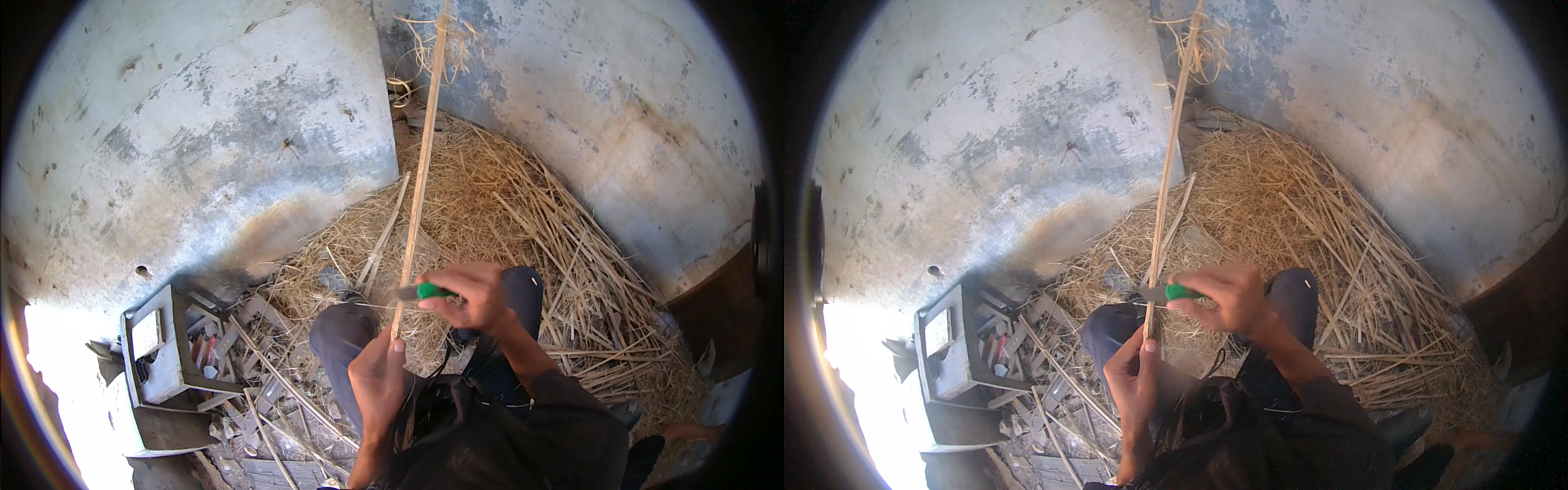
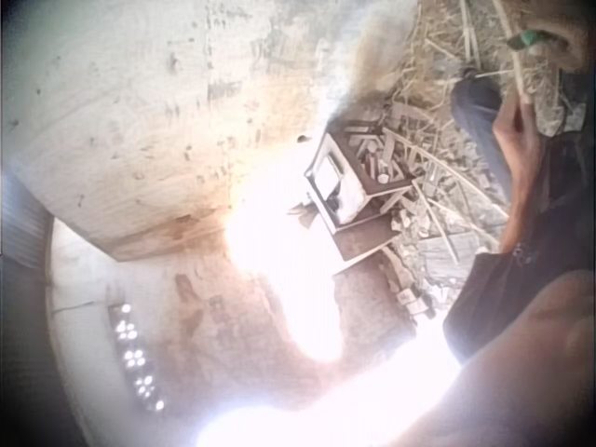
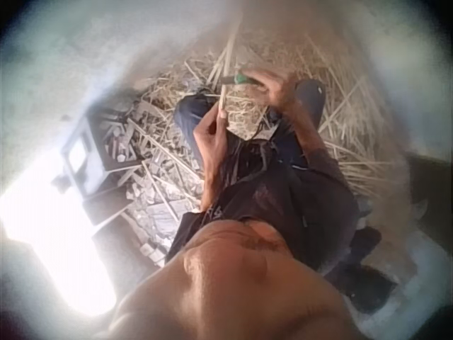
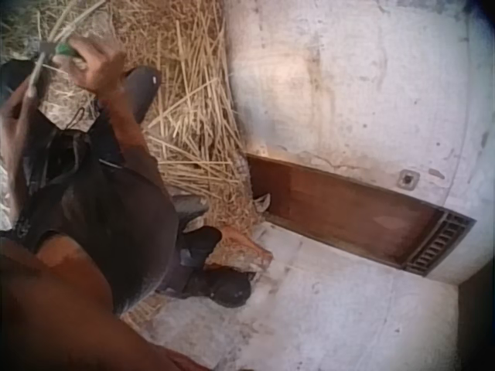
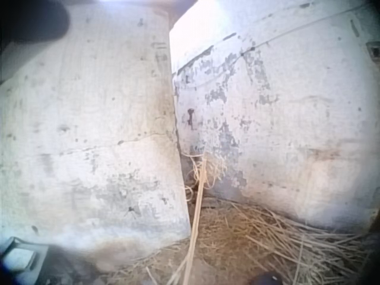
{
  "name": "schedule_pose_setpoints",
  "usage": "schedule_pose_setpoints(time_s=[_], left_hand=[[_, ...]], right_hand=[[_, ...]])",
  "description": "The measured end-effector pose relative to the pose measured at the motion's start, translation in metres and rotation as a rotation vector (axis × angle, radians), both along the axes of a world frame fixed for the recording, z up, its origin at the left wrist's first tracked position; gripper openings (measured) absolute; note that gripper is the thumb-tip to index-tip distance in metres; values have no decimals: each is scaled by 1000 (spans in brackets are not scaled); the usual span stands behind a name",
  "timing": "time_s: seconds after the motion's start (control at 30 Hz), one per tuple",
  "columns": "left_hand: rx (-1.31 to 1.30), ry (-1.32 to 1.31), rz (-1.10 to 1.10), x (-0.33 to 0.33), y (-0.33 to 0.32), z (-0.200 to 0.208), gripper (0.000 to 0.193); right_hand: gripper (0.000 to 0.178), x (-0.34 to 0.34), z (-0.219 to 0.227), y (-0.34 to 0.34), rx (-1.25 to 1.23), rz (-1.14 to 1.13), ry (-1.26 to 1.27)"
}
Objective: The person sits on a straw-covered floor and uses a green-handled knife to shave a long bamboo pole. They hold the pole with their left hand and repeatedly scrape the surface with the knife in their right hand, creating thin wood shavings that fall onto the straw.
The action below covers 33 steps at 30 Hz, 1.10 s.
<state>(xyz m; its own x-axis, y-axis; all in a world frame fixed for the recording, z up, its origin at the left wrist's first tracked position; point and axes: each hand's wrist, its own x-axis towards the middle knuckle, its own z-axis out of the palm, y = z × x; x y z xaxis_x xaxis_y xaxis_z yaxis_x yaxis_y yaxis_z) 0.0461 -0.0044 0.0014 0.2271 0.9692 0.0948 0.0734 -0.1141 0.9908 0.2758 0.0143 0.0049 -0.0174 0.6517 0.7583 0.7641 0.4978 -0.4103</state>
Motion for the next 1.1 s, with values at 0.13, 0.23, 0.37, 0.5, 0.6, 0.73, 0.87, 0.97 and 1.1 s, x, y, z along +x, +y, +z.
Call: schedule_pose_setpoints(time_s=[0.13,0.23,0.37,0.5,0.6,0.73,0.87,0.97,1.1], left_hand=[[-45,-54,29,1,1,2,34],[23,24,31,-3,3,3,36],[160,111,49,-2,4,3,33],[171,136,43,-5,-1,-6,33],[179,104,59,-6,-1,-7,31],[204,137,70,-10,-1,-7,31],[242,147,68,-14,-1,-15,32],[254,184,59,-18,-2,-14,33],[258,204,55,-25,-3,-20,34]], right_hand=[[33,-15,-9,-5,6,69,-21],[33,-18,-8,-6,13,67,-25],[34,-13,-4,-2,42,20,14],[34,2,5,5,59,-45,15],[33,2,8,5,59,-15,7],[32,3,14,4,46,-36,-6],[33,5,11,8,83,-48,2],[33,3,14,6,55,-50,-17],[33,2,11,4,38,-64,-60]])
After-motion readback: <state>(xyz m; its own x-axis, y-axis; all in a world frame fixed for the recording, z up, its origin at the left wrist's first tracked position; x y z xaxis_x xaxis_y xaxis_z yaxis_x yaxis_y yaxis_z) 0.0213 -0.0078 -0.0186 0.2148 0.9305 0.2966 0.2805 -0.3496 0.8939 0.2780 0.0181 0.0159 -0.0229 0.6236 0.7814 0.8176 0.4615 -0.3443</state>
